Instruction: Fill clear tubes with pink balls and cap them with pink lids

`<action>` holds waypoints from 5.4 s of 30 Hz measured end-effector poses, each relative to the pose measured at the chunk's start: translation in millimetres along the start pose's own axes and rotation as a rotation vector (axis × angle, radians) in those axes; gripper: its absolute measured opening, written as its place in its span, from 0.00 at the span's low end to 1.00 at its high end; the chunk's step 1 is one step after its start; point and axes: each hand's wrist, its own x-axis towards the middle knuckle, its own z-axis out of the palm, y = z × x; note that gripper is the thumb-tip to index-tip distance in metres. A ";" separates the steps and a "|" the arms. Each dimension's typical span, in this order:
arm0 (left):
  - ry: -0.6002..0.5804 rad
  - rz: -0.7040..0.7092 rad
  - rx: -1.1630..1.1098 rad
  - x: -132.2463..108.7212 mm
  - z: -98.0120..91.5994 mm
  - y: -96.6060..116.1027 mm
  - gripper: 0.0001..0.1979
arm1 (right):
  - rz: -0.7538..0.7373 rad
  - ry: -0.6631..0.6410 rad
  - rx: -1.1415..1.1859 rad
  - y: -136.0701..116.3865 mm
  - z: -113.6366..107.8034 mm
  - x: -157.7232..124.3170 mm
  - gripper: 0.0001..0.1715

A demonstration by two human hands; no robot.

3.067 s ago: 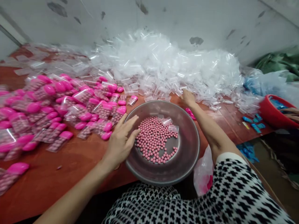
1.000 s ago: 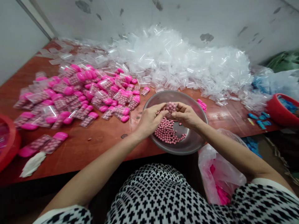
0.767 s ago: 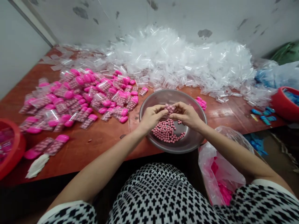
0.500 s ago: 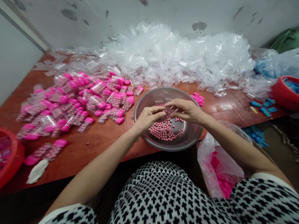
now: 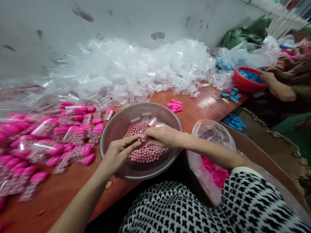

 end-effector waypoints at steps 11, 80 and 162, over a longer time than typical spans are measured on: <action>0.060 -0.109 -0.240 -1.3 2.4 3.9 0.19 | 0.832 0.230 -0.379 134.4 -68.8 -31.0 0.15; 0.072 0.149 -0.239 -10.0 10.8 -5.3 0.20 | 0.262 0.234 0.438 -4.6 -20.3 7.8 0.22; 0.106 0.493 0.149 -24.7 17.9 -8.7 0.08 | -0.299 0.278 -0.230 -18.7 4.7 -6.0 0.12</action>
